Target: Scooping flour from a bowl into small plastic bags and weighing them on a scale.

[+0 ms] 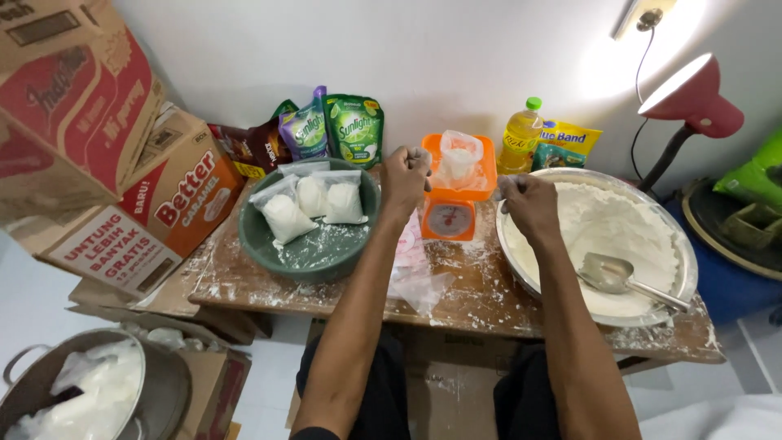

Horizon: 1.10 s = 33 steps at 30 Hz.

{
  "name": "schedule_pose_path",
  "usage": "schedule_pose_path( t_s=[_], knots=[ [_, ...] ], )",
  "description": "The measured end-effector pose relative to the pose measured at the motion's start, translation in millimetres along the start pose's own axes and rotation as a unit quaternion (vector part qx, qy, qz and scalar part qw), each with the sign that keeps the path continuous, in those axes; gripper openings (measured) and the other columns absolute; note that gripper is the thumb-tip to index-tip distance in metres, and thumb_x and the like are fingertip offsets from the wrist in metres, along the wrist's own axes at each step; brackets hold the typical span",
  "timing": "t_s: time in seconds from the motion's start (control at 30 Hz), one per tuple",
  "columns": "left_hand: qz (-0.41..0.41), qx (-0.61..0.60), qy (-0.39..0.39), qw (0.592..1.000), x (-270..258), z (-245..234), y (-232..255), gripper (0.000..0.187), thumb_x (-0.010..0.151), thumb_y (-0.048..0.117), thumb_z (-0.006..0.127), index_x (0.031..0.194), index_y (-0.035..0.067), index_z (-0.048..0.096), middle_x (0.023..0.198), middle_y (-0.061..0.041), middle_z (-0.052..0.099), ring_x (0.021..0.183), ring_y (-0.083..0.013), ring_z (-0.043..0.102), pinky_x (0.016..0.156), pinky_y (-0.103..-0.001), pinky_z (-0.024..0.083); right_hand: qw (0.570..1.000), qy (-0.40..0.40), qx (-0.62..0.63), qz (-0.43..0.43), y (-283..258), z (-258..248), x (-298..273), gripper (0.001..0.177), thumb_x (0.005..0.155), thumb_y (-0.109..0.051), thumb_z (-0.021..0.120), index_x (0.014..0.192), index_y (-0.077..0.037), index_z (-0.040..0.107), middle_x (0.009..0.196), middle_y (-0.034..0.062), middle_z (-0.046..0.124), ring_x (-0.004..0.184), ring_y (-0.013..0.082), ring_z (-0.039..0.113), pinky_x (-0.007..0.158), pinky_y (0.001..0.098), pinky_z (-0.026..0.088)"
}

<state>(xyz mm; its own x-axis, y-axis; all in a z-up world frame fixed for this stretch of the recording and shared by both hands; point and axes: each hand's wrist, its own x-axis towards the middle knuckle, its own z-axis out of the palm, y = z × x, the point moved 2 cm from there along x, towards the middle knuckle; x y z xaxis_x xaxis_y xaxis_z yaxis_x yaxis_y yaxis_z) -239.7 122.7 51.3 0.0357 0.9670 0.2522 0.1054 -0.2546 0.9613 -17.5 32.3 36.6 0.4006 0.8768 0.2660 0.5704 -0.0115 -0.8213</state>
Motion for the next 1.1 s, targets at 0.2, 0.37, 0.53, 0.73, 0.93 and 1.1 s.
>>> schedule_pose_path(
  t_s=[0.2, 0.37, 0.53, 0.73, 0.93, 1.1],
  knots=[
    [0.013, 0.04, -0.019, 0.999, 19, 11, -3, 0.032, 0.092, 0.022, 0.066, 0.11, -0.004, 0.068, 0.069, -0.013, 0.07, 0.054, -0.0188, 0.068, 0.062, -0.035, 0.055, 0.999, 0.006, -0.018, -0.039, -16, 7, 40, 0.033, 0.102, -0.03, 0.065, 0.078, -0.011, 0.077, 0.056, 0.0071, 0.065, 0.066, 0.0258, 0.068, 0.076, 0.0363, 0.053],
    [-0.016, 0.072, -0.039, 0.997, 40, 19, -7, 0.049, 0.092, 0.033, 0.067, 0.121, -0.006, 0.065, 0.072, -0.01, 0.071, 0.056, -0.0185, 0.071, 0.067, -0.034, 0.057, 0.998, 0.008, -0.042, -0.042, -7, 19, 70, 0.033, 0.102, -0.034, 0.066, 0.077, -0.015, 0.077, 0.054, 0.0033, 0.065, 0.069, 0.026, 0.071, 0.077, 0.0381, 0.054],
    [-0.045, 0.098, -0.043, 0.993, 57, 31, -22, 0.055, 0.091, 0.046, 0.065, 0.119, -0.002, 0.068, 0.063, -0.005, 0.07, 0.056, -0.0206, 0.073, 0.071, -0.036, 0.058, 0.998, -0.007, -0.034, -0.043, -5, 34, 82, 0.034, 0.103, -0.035, 0.067, 0.079, -0.013, 0.078, 0.057, 0.007, 0.065, 0.067, 0.0295, 0.068, 0.078, 0.0402, 0.054],
    [-0.018, 0.114, -0.052, 0.992, 69, 47, -42, 0.056, 0.085, 0.046, 0.068, 0.108, -0.004, 0.071, 0.052, -0.001, 0.062, 0.052, -0.0246, 0.071, 0.067, -0.036, 0.058, 0.998, -0.021, -0.047, -0.046, 4, 50, 88, 0.036, 0.103, -0.035, 0.067, 0.078, -0.011, 0.076, 0.057, 0.006, 0.065, 0.071, 0.0314, 0.07, 0.079, 0.0421, 0.054],
    [0.002, 0.12, -0.048, 0.992, 68, 52, -40, 0.043, 0.087, 0.037, 0.067, 0.102, -0.003, 0.073, 0.05, 0.001, 0.06, 0.05, -0.0212, 0.069, 0.062, -0.034, 0.056, 0.998, -0.004, -0.031, -0.057, 1, 54, 87, 0.04, 0.104, -0.032, 0.068, 0.072, -0.01, 0.073, 0.052, 0.0078, 0.062, 0.06, 0.0302, 0.066, 0.074, 0.0401, 0.053],
    [0.013, 0.098, -0.023, 0.995, 54, 49, -22, 0.023, 0.09, 0.021, 0.06, 0.08, 0.004, 0.071, 0.045, -0.001, 0.057, 0.053, -0.0214, 0.069, 0.066, -0.033, 0.056, 0.998, -0.008, -0.014, -0.063, 6, 58, 89, 0.032, 0.099, -0.026, 0.072, 0.07, -0.013, 0.073, 0.051, 0.0071, 0.061, 0.06, 0.0299, 0.066, 0.071, 0.0395, 0.052]
  ],
)
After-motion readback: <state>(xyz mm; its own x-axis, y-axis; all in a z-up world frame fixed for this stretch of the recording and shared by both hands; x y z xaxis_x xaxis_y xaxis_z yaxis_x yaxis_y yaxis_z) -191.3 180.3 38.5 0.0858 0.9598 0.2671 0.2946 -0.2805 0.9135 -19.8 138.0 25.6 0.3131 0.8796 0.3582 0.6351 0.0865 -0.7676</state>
